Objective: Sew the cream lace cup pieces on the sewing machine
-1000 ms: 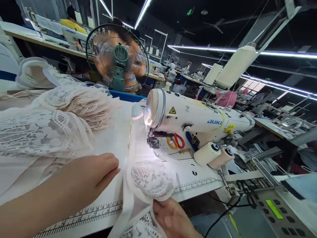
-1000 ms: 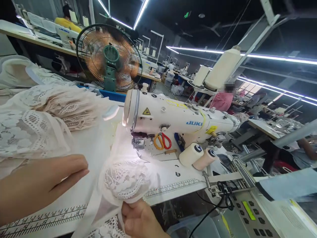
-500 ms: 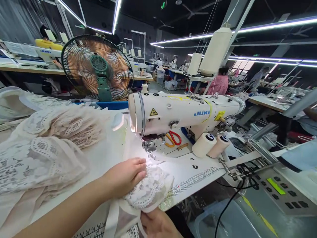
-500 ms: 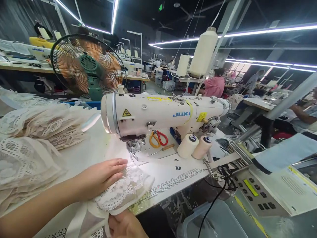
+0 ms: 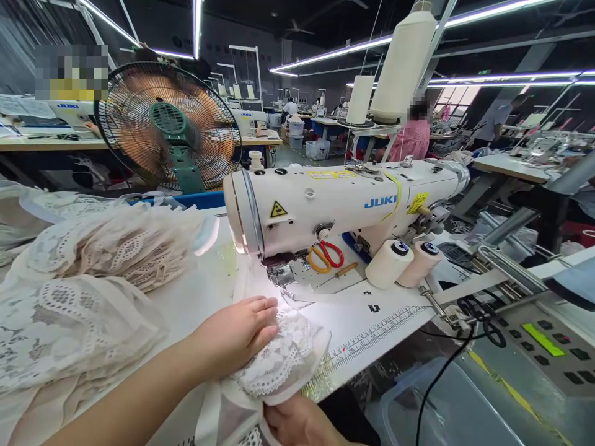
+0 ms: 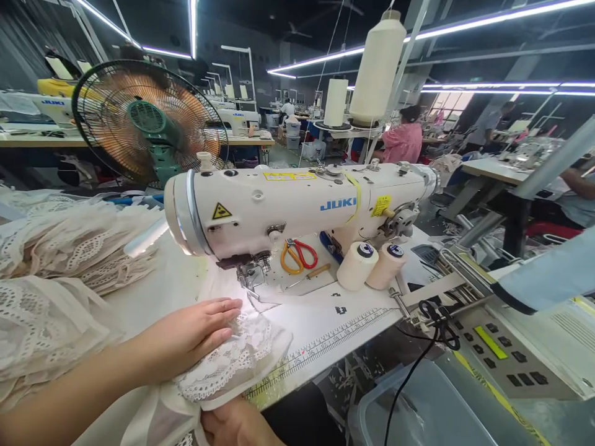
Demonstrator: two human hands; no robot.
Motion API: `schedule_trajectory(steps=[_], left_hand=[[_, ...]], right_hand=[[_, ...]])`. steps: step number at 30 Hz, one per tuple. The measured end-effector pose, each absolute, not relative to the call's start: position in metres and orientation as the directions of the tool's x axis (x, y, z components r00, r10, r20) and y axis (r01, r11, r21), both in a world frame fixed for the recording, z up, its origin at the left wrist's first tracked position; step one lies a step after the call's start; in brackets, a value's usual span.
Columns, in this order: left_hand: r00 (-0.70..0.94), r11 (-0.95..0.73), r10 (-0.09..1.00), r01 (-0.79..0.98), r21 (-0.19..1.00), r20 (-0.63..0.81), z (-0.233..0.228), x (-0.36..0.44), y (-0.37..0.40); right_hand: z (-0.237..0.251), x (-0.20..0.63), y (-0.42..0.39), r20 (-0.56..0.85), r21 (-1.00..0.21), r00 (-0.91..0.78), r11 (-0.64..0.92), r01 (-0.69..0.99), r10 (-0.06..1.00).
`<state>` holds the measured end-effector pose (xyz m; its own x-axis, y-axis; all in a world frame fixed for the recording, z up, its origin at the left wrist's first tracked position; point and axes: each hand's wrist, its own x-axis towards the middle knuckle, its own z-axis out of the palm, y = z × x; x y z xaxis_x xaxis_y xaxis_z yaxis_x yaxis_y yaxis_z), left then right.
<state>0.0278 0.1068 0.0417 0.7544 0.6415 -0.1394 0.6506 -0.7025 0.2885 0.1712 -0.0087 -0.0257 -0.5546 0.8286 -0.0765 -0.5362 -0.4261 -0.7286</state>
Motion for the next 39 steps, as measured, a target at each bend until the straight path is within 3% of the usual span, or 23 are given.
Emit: schedule_trajectory(steps=[9,21,30,39], left_hand=[[0.761,-0.726,0.642,0.643,0.245,-0.094,0.037,0.021,0.122],[0.742,-0.720,0.643,0.670,0.179,-0.190,0.055,0.027,0.137],[0.676,-0.673,0.703,0.733,0.099,-0.221,0.046,0.034,0.133],[0.669,-0.678,0.720,0.735,0.015,-0.185,0.039,0.032,0.138]], right_hand=[[-0.003,0.163,0.001,0.013,-0.667,-0.572,-0.419,-0.616,0.820],[-0.005,0.149,0.019,0.153,-0.585,-0.538,-0.362,-0.726,0.829],[0.005,0.144,0.023,0.093,-0.523,-0.519,-0.402,-0.752,0.850],[-0.010,0.145,0.030,0.001,-0.609,-0.581,-0.460,-0.646,0.814]])
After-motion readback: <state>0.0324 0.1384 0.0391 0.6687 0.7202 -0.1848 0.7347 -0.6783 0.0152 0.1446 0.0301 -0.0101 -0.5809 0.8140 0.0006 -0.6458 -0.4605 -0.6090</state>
